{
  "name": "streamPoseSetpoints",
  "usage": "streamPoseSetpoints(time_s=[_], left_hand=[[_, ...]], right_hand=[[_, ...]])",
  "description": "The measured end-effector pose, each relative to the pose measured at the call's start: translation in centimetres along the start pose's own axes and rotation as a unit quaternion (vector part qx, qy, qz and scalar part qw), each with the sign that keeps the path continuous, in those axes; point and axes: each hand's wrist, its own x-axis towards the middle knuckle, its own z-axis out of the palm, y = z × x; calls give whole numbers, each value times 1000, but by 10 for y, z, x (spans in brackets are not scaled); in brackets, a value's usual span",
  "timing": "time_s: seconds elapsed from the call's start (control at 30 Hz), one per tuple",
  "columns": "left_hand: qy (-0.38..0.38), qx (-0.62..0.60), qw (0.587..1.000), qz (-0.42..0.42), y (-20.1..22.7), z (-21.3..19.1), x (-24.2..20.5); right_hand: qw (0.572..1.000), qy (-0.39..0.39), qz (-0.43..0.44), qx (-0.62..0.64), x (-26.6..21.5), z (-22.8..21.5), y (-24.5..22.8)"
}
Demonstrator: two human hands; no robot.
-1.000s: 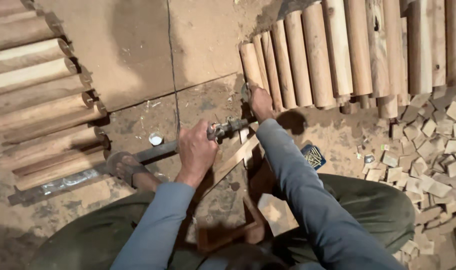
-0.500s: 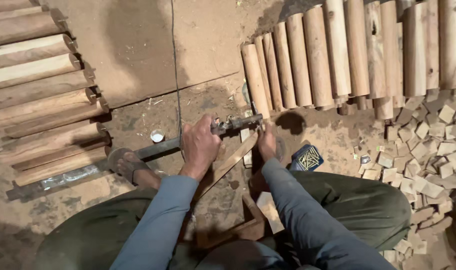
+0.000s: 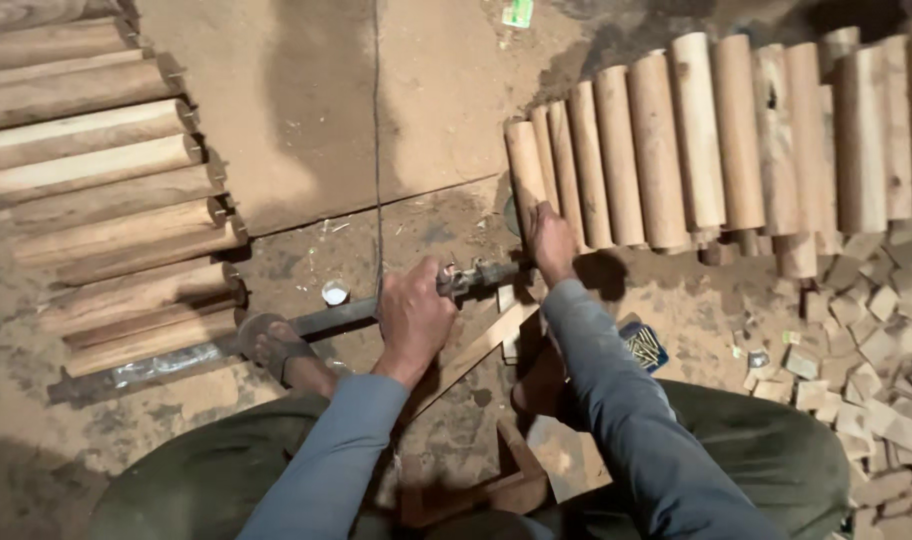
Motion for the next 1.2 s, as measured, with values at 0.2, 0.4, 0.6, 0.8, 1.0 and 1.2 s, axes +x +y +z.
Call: streamPoseSetpoints(time_s=[0.2,0.4,0.6,0.8,1.0,1.2], left_hand=[[-12,-30,999,1,-8,7,-4],[23,-34,999,28,-5,7,-2],[-17,-11,999,34,-14,11,-4],[-2,-25,999,45,-15,12,-3],[-9,-8,1000,-1,-12,11,-7],[-3,23,1000,5,-18,11,-7]], right_hand=[[986,-95,-120,-70,63,53,26],[988,-105,-89,69,64,45,28],[972,91,48,210,-22,32,52],[963,-26,106,245,-85,35,48],[985,-32,58,162,-113,2,33],[996,11,28,79,-153,11,31]])
